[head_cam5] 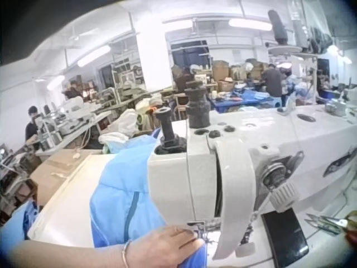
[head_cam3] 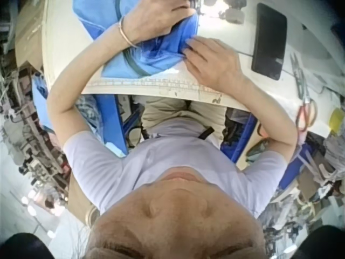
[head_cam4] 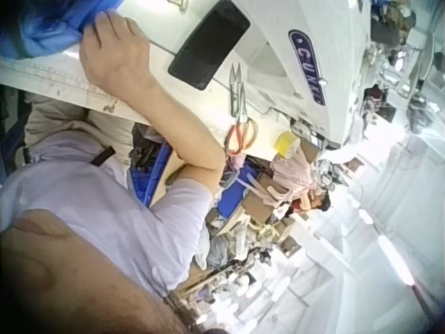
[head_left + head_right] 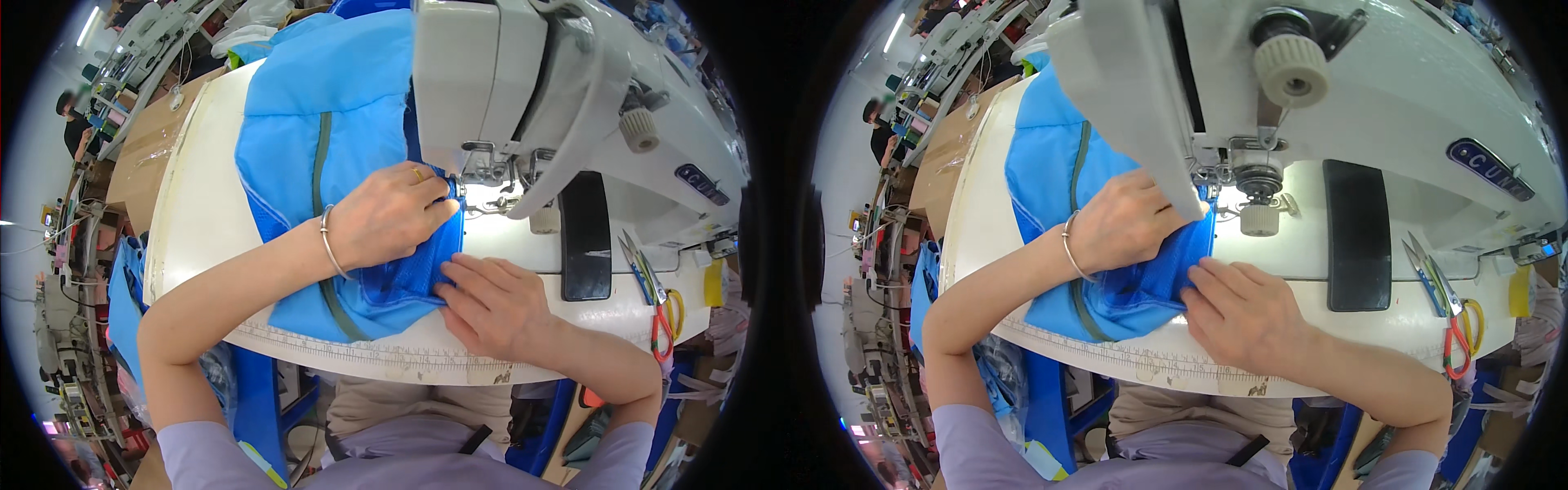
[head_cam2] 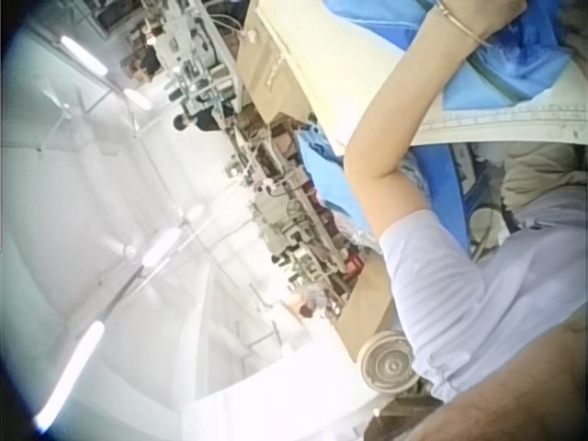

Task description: The person sews a blue fabric bag using an industrial sewing machine. They align the edges of the bag, guide the material through the machine, and sew seams. The person repeatedly adjusts the fabric and flips the bag to sew different sections.

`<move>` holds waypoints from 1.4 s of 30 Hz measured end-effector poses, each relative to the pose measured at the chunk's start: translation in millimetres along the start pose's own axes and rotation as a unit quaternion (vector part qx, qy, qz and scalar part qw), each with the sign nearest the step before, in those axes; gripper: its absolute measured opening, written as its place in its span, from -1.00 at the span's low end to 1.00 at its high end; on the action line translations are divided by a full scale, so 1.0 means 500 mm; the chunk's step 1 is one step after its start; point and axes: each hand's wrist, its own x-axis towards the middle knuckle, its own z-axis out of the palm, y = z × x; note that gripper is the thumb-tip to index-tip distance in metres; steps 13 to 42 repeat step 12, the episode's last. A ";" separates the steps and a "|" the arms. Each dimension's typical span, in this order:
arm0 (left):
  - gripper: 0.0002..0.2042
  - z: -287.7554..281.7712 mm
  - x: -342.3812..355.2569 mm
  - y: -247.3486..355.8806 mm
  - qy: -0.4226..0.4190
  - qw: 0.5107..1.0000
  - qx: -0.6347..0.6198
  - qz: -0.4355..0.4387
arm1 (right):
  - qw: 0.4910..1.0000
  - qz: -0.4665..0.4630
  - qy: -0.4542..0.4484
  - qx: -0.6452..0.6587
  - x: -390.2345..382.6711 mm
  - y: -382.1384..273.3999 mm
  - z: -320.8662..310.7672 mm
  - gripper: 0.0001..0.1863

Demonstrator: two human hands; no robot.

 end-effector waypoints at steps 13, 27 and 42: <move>-0.60 0.008 -0.009 -0.011 0.029 1.000 0.003 -0.003 | 0.999 0.027 0.014 0.017 0.001 0.015 0.002 -0.77; -0.60 0.008 -0.009 -0.011 0.029 1.000 0.003 -0.003 | 0.999 0.027 0.014 0.017 0.001 0.015 0.002 -0.77; -0.60 0.008 -0.009 -0.011 0.029 1.000 0.003 -0.003 | 0.999 0.027 0.014 0.017 0.001 0.015 0.002 -0.77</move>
